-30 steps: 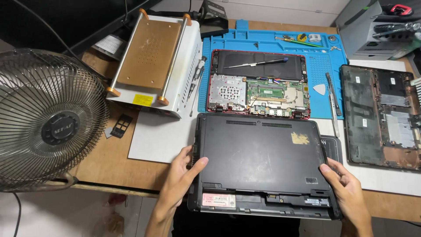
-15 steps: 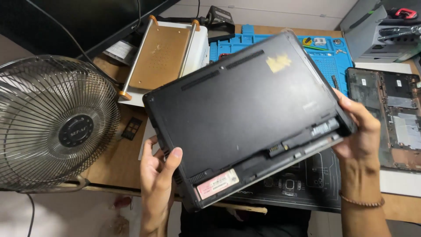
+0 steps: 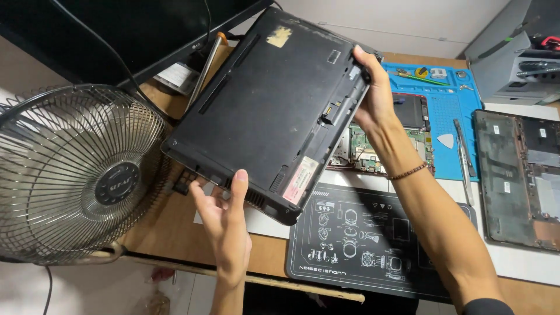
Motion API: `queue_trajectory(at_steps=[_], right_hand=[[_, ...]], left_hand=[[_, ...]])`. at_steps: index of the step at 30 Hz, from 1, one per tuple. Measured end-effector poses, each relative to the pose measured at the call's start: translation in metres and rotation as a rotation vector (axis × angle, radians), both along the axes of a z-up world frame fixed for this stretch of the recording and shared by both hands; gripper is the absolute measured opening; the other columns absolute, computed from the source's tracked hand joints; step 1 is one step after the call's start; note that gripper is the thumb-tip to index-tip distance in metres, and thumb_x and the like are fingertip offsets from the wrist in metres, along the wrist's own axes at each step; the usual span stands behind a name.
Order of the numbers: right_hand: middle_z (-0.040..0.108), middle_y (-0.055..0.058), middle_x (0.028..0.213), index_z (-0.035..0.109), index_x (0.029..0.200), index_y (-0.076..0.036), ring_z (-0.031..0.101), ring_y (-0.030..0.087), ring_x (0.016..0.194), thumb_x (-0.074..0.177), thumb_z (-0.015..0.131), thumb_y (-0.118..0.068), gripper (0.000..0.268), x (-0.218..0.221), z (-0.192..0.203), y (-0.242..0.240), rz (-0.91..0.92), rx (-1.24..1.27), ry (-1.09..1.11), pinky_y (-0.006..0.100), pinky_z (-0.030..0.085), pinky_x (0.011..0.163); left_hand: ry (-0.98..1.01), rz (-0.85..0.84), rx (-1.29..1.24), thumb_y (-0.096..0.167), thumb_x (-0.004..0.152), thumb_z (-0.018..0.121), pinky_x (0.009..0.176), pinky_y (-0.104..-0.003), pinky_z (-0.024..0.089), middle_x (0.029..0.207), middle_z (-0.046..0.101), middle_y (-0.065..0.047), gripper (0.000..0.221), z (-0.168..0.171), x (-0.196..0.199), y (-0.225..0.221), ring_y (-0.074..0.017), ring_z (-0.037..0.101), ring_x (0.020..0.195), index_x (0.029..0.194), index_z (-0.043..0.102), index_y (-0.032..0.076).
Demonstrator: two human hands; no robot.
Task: Disassembling laptop computers to access and inspect internal components like RAM and storage.
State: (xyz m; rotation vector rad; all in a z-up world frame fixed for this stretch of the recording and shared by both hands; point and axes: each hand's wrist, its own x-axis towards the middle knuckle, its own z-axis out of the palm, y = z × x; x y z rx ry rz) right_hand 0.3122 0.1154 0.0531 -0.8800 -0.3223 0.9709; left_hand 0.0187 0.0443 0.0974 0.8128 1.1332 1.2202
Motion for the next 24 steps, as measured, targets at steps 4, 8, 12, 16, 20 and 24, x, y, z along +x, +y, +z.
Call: queue_trajectory(at_steps=[4, 8, 12, 16, 20, 24], right_hand=[[0.074, 0.005, 0.075, 0.072, 0.085, -0.006, 0.069, 0.018, 0.063, 0.08, 0.079, -0.028, 0.023, -0.005, 0.005, 0.031, 0.093, 0.003, 0.059, 0.031, 0.058, 0.061], [0.073, 0.004, 0.077, 0.072, 0.088, -0.007, 0.068, 0.017, 0.063, 0.078, 0.08, -0.03, 0.026, -0.009, 0.001, 0.055, 0.132, -0.029, 0.024, 0.032, 0.057, 0.061], [0.073, 0.004, 0.076, 0.073, 0.092, -0.006, 0.067, 0.016, 0.062, 0.082, 0.077, -0.03, 0.025, -0.012, -0.009, 0.074, 0.155, -0.012, 0.007, 0.032, 0.057, 0.059], [0.071, 0.001, 0.077, 0.072, 0.093, -0.009, 0.066, 0.014, 0.063, 0.08, 0.079, -0.031, 0.026, -0.014, -0.013, 0.083, 0.124, -0.042, -0.023, 0.032, 0.059, 0.062], [0.07, 0.001, 0.079, 0.071, 0.093, -0.01, 0.067, 0.015, 0.066, 0.082, 0.075, -0.033, 0.026, -0.016, -0.009, 0.091, 0.15, -0.058, -0.056, 0.033, 0.06, 0.064], [0.067, 0.001, 0.074, 0.069, 0.088, -0.01, 0.064, 0.014, 0.06, 0.084, 0.074, -0.031, 0.021, -0.015, -0.011, 0.108, 0.211, -0.012, -0.033, 0.031, 0.057, 0.056]], left_hand=[[0.012, 0.028, -0.03, 0.024, 0.085, 0.068, 0.106, -0.032, 0.053, 0.123, 0.067, -0.01, 0.047, 0.001, 0.004, 0.012, -0.0162, 0.063, 0.11, 0.125, 0.047, 0.013], [0.029, 0.047, 0.073, 0.026, 0.088, 0.065, 0.111, -0.033, 0.048, 0.137, 0.062, -0.01, 0.057, -0.011, 0.004, 0.024, -0.0177, 0.061, 0.121, 0.138, 0.044, 0.011], [0.05, 0.049, 0.122, 0.026, 0.09, 0.064, 0.112, -0.033, 0.046, 0.14, 0.06, -0.01, 0.055, -0.021, 0.002, 0.032, -0.0179, 0.059, 0.122, 0.139, 0.042, 0.011], [0.107, 0.06, 0.05, 0.026, 0.09, 0.066, 0.098, -0.032, 0.055, 0.124, 0.068, -0.01, 0.041, -0.027, 0.0, 0.036, -0.0167, 0.061, 0.11, 0.122, 0.047, 0.011], [0.047, 0.02, 0.075, 0.023, 0.092, 0.063, 0.046, -0.037, 0.065, 0.12, 0.064, -0.014, 0.039, -0.029, 0.002, 0.039, -0.0202, 0.062, 0.099, 0.124, 0.043, 0.011], [0.109, 0.047, 0.089, 0.028, 0.092, 0.064, 0.107, -0.032, 0.048, 0.125, 0.067, -0.009, 0.039, -0.03, 0.003, 0.041, -0.0166, 0.062, 0.114, 0.123, 0.047, 0.012]])
